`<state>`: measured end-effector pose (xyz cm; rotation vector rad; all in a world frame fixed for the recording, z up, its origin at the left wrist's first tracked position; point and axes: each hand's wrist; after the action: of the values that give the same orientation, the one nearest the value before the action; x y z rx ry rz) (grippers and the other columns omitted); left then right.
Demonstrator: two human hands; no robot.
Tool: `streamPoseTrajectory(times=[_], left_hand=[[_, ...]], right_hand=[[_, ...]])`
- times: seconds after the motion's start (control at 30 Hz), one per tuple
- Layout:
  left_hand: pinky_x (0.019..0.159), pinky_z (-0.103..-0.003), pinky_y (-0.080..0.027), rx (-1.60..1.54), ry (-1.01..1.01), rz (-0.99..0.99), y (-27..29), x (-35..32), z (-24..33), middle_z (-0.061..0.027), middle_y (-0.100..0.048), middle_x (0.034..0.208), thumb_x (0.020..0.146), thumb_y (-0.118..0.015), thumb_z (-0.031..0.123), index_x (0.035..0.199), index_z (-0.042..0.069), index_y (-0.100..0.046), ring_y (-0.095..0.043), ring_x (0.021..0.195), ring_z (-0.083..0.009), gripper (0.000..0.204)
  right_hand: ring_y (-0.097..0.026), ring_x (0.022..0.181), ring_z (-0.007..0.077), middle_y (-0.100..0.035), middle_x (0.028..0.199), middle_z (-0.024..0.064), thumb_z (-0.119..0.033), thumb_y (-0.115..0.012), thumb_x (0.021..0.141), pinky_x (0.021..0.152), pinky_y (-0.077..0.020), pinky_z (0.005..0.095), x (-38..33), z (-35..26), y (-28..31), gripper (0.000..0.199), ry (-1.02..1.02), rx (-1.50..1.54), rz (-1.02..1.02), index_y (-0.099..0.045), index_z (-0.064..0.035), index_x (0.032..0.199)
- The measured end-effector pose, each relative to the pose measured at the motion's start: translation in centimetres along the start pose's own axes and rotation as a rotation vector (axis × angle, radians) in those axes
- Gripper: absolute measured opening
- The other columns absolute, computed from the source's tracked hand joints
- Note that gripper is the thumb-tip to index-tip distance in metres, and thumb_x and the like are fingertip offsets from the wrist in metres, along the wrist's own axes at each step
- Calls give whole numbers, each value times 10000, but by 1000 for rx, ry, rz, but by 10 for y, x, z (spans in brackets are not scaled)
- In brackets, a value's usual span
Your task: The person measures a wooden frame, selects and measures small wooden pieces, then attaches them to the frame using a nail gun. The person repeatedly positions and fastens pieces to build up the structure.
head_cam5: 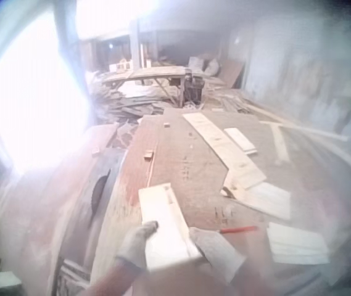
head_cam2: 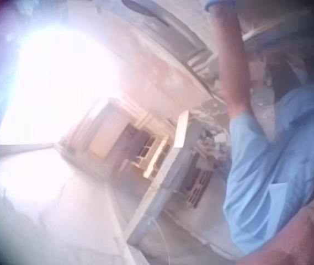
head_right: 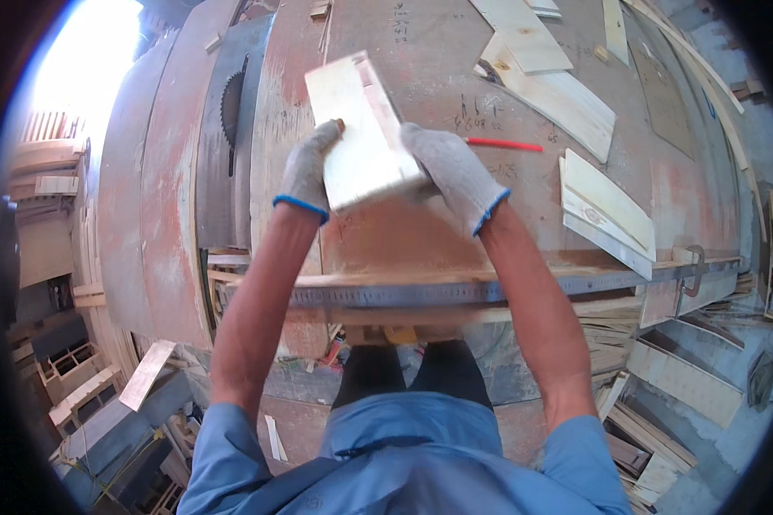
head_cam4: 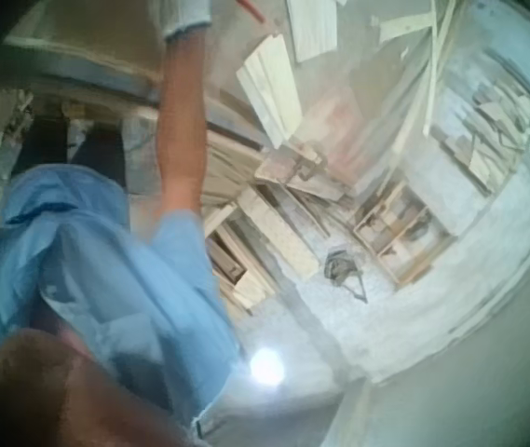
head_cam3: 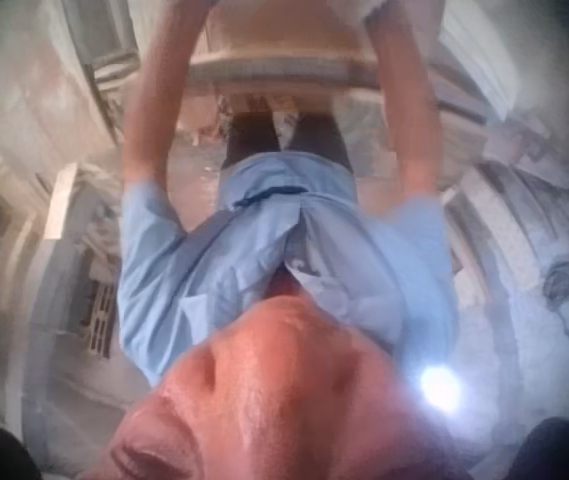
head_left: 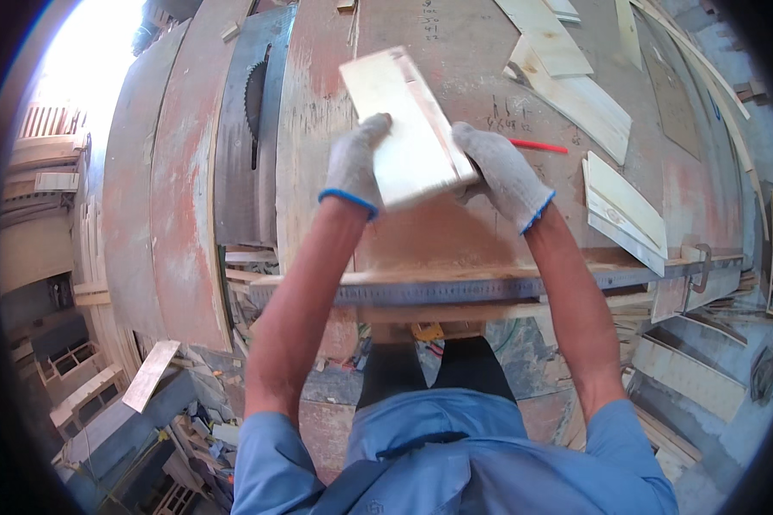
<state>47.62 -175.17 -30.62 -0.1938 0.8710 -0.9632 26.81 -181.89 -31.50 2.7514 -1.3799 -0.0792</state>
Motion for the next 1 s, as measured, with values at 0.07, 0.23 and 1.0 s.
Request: streamPoseTrajectory(times=[0.07, 0.23, 1.0], left_hand=[[884, -463, -652, -32, 21, -25, 13, 1, 2, -217, -699, 1210, 1015, -631, 178, 1349, -68, -553, -751, 1034, -336, 422], [941, -475, -645, -24, 13, -51, -9, -28, 13, -254, -654, 1312, 1035, -582, 154, 1437, -82, -468, -730, 1118, -357, 480], [1013, -423, -558, -343, -437, 344, 10, -112, -49, -168, -681, 1293, 1010, -667, 162, 1343, -74, -605, -693, 1122, -297, 413]], right_hand=[[-684, 699, 150, -710, 882, 75, -404, -632, 1040, 539, -580, 316, 6, -48, 0, 391, -551, 166, -122, -720, -24, 1076], [-664, 602, 193, -691, 812, 111, -487, -703, 968, 489, -539, 326, -3, -71, 7, 539, -537, 220, -156, -717, 42, 1070], [-691, 897, 168, -738, 1076, 71, -515, -638, 1042, 806, -574, 351, -62, -26, -28, 532, -477, 536, -88, -698, -31, 1253]])
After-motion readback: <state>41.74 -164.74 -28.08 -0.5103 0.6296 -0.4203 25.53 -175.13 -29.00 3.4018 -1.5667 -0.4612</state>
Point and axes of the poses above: each hand's wrist, its own x-axis towards the middle knuckle, its own y-axis out of the back of the hand, z = x × y
